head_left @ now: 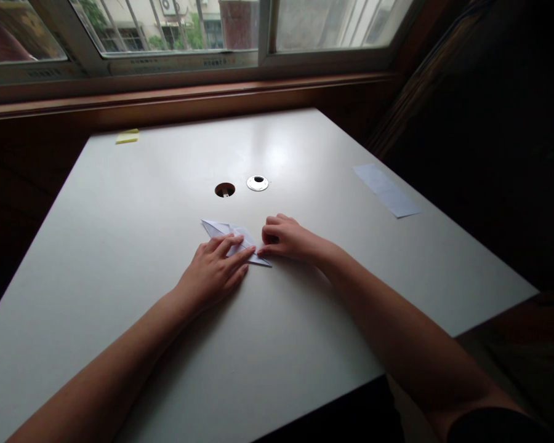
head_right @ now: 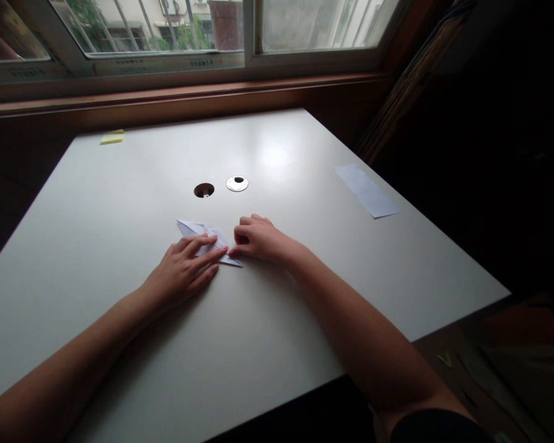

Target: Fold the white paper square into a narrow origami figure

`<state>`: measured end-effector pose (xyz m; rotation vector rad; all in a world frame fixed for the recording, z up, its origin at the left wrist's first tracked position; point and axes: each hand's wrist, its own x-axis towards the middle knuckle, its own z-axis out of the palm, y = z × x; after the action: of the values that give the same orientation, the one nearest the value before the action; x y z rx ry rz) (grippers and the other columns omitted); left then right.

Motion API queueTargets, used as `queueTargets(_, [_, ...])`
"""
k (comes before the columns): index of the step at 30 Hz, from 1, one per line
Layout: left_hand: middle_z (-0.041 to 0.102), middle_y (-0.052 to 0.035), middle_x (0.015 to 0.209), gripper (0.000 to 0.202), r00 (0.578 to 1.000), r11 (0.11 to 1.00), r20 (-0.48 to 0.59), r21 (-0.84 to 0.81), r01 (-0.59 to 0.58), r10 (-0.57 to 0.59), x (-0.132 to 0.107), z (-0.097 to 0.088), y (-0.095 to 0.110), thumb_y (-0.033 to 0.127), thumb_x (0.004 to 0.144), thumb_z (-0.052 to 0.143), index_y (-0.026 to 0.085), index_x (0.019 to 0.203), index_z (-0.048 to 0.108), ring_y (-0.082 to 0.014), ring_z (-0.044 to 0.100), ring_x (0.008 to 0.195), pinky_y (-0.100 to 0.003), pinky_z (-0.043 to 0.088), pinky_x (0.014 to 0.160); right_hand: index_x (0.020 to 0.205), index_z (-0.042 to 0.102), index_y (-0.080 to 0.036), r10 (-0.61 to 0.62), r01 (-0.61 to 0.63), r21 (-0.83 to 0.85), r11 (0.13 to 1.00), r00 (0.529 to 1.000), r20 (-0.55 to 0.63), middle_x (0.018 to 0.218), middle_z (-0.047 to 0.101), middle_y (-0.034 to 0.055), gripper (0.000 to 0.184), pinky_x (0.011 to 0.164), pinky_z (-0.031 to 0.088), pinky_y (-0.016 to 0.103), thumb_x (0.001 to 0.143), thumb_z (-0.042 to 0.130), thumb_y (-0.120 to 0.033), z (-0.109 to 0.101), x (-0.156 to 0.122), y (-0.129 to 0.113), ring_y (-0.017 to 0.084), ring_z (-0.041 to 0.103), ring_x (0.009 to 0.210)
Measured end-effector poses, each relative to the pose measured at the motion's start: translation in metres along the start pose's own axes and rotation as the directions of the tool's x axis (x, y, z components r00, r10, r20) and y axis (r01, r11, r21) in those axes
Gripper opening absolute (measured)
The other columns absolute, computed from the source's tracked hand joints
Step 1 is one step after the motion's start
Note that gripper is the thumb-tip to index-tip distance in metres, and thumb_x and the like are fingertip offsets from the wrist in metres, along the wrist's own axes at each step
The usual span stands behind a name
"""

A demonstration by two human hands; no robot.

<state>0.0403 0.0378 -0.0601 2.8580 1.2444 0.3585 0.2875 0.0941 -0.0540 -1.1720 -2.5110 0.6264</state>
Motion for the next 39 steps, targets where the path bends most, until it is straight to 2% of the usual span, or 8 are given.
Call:
queueTargets(10, [0.046, -0.0086, 0.144, 0.042, 1.0, 1.0, -0.024, -0.025, 0.003, -0.004, 0.001, -0.001, 0.0, 0.034, 0.096, 0.049, 0.034, 0.138, 0.052, -0.0312, 0.038, 0.133, -0.049, 0.042, 0.104, 0.077, 0.061, -0.021, 0.011, -0.009, -0.049, 0.999, 0.999, 0.041, 0.093, 0.059, 0.0045, 0.038, 0.082, 0.032, 0.035, 0.08, 0.069, -0.059, 0.003, 0.0, -0.001, 0.023, 0.046, 0.094])
queueTargets(17, [0.046, -0.0089, 0.144, 0.042, 0.999, 1.0, -0.032, -0.024, -0.009, 0.008, 0.0, 0.001, -0.002, 0.033, 0.096, 0.049, 0.034, 0.138, 0.053, -0.0328, 0.035, 0.136, -0.053, 0.04, 0.107, 0.083, 0.063, -0.023, -0.03, 0.039, -0.081, 0.996, 0.993, 0.11, 0.098, 0.057, 0.0061, 0.036, 0.084, 0.033, 0.037, 0.08, 0.068, -0.058, 0.0, -0.006, -0.004, 0.024, 0.045, 0.095])
queueTargets(26, [0.049, -0.0076, 0.142, 0.041, 0.999, 0.999, -0.036, 0.04, 0.013, -0.012, 0.0, -0.003, 0.002, 0.035, 0.097, 0.046, 0.034, 0.137, 0.053, -0.0323, 0.037, 0.134, -0.05, 0.042, 0.101, 0.082, 0.06, -0.022, -0.001, 0.0, 0.004, 1.0, 0.983, 0.182, 0.097, 0.055, 0.0051, 0.042, 0.085, 0.037, 0.036, 0.069, 0.079, -0.058, -0.012, -0.013, -0.012, 0.024, 0.046, 0.095])
queueTargets(29, [0.055, -0.0081, 0.136, 0.041, 0.997, 0.997, -0.066, 0.07, 0.031, -0.026, 0.0, -0.005, 0.002, 0.036, 0.097, 0.048, 0.032, 0.136, 0.055, -0.0332, 0.041, 0.127, -0.051, 0.041, 0.098, 0.086, 0.061, -0.023, -0.023, 0.014, 0.058, 0.998, 0.987, 0.156, 0.096, 0.056, 0.0043, 0.043, 0.086, 0.039, 0.035, 0.069, 0.079, -0.057, -0.014, -0.015, -0.012, 0.023, 0.048, 0.095])
queueTargets(34, [0.062, -0.009, 0.122, 0.04, 0.995, 0.995, -0.09, 0.082, 0.058, -0.051, 0.0, -0.005, 0.001, 0.038, 0.096, 0.05, 0.029, 0.134, 0.058, -0.0328, 0.044, 0.116, -0.051, 0.04, 0.097, 0.101, 0.066, -0.024, -0.067, 0.06, 0.143, 0.988, 0.997, 0.045, 0.097, 0.058, 0.0046, 0.042, 0.087, 0.043, 0.035, 0.072, 0.079, -0.051, -0.009, -0.015, -0.004, 0.021, 0.052, 0.094])
queueTargets(39, [0.062, -0.0114, 0.115, 0.038, 0.995, 0.999, -0.103, 0.044, 0.023, -0.018, 0.002, -0.005, -0.003, 0.038, 0.096, 0.05, 0.024, 0.131, 0.06, -0.0295, 0.048, 0.111, -0.047, 0.045, 0.096, 0.102, 0.071, -0.024, -0.133, 0.137, 0.186, 0.973, 0.991, -0.034, 0.099, 0.059, 0.0059, 0.031, 0.085, 0.047, 0.033, 0.077, 0.078, -0.042, -0.004, -0.014, -0.003, 0.019, 0.057, 0.091])
